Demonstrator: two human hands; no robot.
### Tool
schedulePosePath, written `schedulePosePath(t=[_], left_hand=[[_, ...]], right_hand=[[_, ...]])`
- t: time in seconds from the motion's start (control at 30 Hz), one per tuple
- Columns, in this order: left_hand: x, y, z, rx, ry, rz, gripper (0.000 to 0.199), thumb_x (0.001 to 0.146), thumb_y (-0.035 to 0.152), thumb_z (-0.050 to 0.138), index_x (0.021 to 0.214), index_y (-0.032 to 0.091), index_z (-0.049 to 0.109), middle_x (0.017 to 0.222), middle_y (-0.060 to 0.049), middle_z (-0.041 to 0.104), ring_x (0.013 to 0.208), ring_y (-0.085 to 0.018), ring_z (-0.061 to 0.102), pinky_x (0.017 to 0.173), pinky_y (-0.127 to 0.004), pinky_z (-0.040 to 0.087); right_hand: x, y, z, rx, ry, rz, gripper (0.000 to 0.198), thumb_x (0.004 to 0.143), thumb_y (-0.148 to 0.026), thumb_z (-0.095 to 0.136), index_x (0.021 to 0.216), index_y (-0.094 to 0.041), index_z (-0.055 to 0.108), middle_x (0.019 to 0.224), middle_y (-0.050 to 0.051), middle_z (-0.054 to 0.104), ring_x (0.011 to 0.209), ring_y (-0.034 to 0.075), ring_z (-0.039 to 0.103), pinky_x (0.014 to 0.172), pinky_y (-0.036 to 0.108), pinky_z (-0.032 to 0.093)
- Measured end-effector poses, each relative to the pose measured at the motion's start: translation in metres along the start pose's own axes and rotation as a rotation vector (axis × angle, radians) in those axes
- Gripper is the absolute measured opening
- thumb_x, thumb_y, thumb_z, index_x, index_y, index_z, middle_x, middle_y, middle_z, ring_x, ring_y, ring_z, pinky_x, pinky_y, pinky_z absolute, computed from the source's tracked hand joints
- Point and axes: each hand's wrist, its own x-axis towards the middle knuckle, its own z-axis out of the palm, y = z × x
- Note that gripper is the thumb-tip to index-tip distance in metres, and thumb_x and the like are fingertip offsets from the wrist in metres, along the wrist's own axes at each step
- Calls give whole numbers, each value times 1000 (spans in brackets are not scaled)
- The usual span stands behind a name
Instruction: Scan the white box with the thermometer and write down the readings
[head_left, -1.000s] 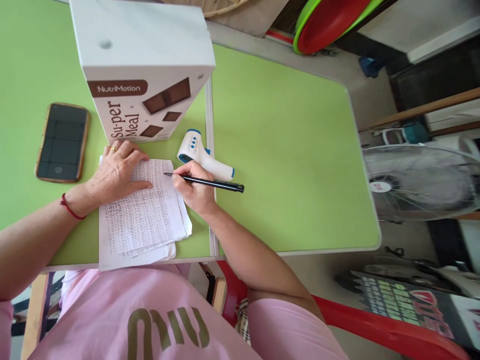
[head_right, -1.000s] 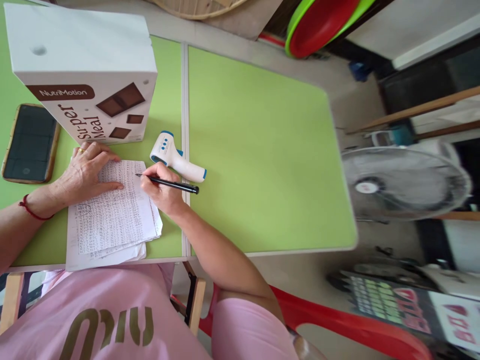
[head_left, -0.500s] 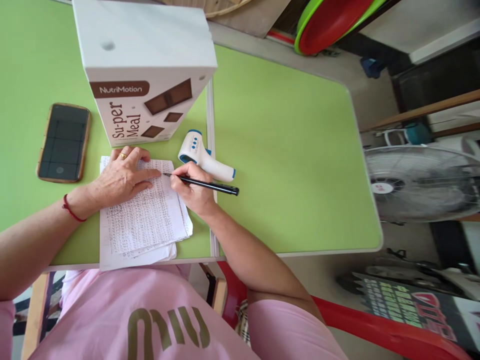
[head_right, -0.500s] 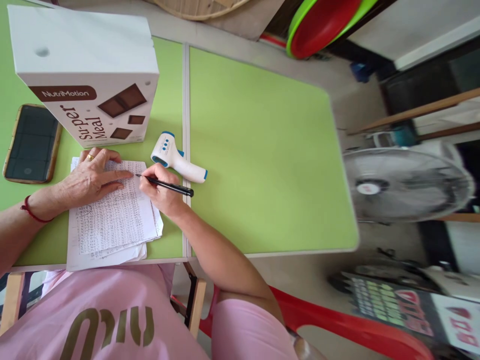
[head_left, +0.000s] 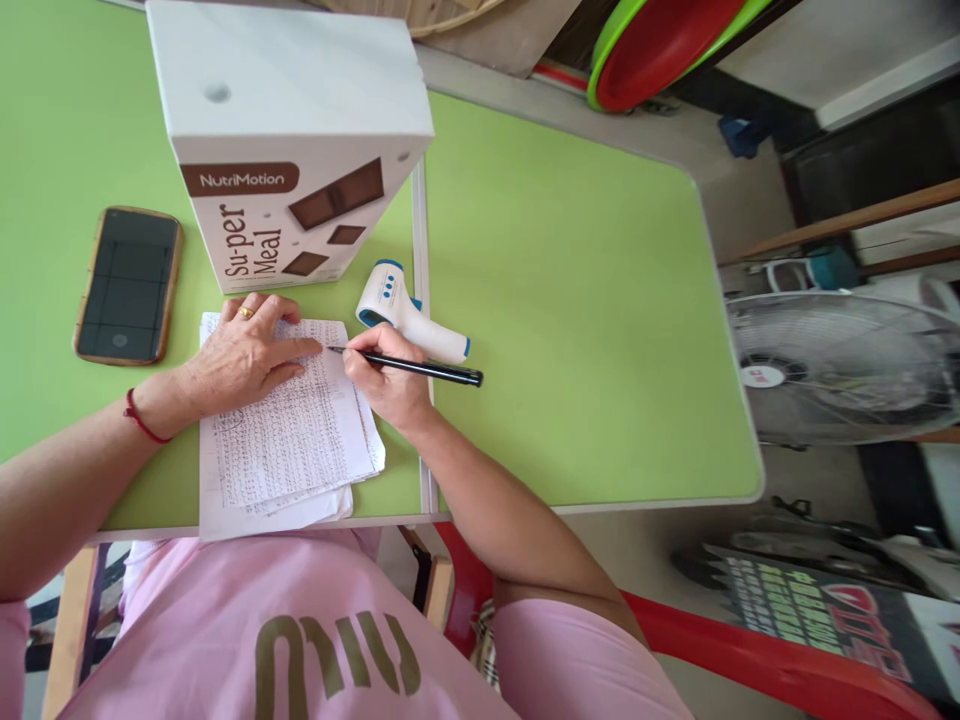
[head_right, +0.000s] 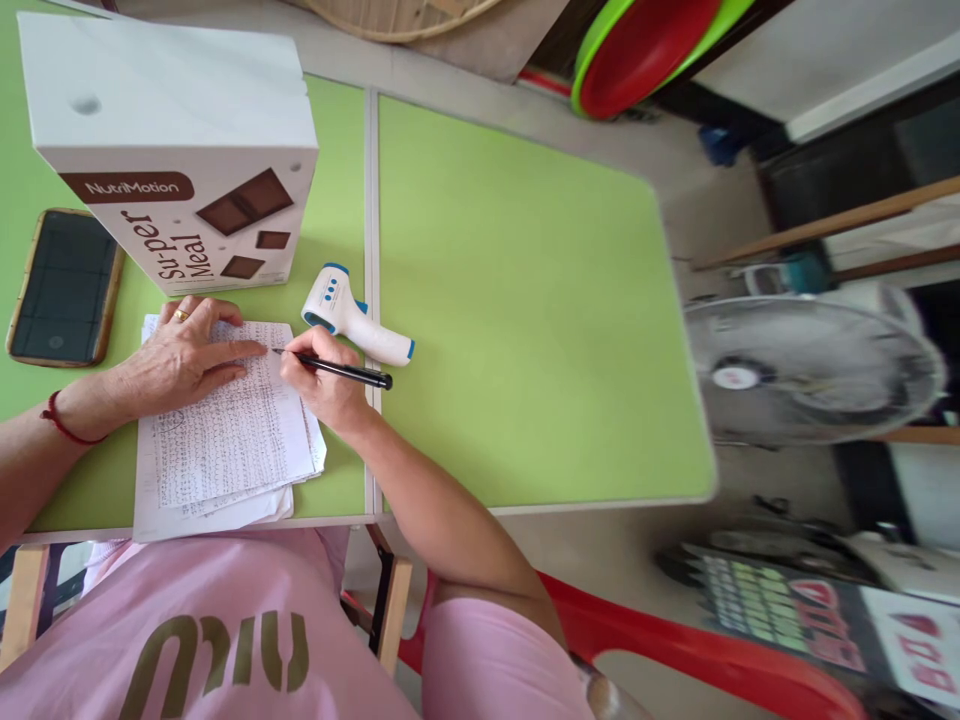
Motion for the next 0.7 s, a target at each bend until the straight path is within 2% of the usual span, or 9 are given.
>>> schedulePosePath(t=[0.5, 0.7], left_hand=[[0, 0, -1, -7, -4, -4, 27, 97, 30, 53, 116, 26, 72, 113, -17, 52, 94, -33, 52, 81, -55, 46], [0, 0, -2, -7, -20, -11, 28, 98, 30, 51, 116, 25, 72, 113, -17, 52, 95, -33, 51, 81, -56, 46]], right_hand=[[1, 0, 0, 15, 12, -47, 12, 83, -25, 56, 72, -21, 53, 54, -6, 54, 46, 8, 47, 46, 22, 40], [2, -1, -1, 13, -7, 5, 12, 82, -26, 55, 71, -21, 52, 55, -5, 55, 47, 8, 47, 48, 22, 41]])
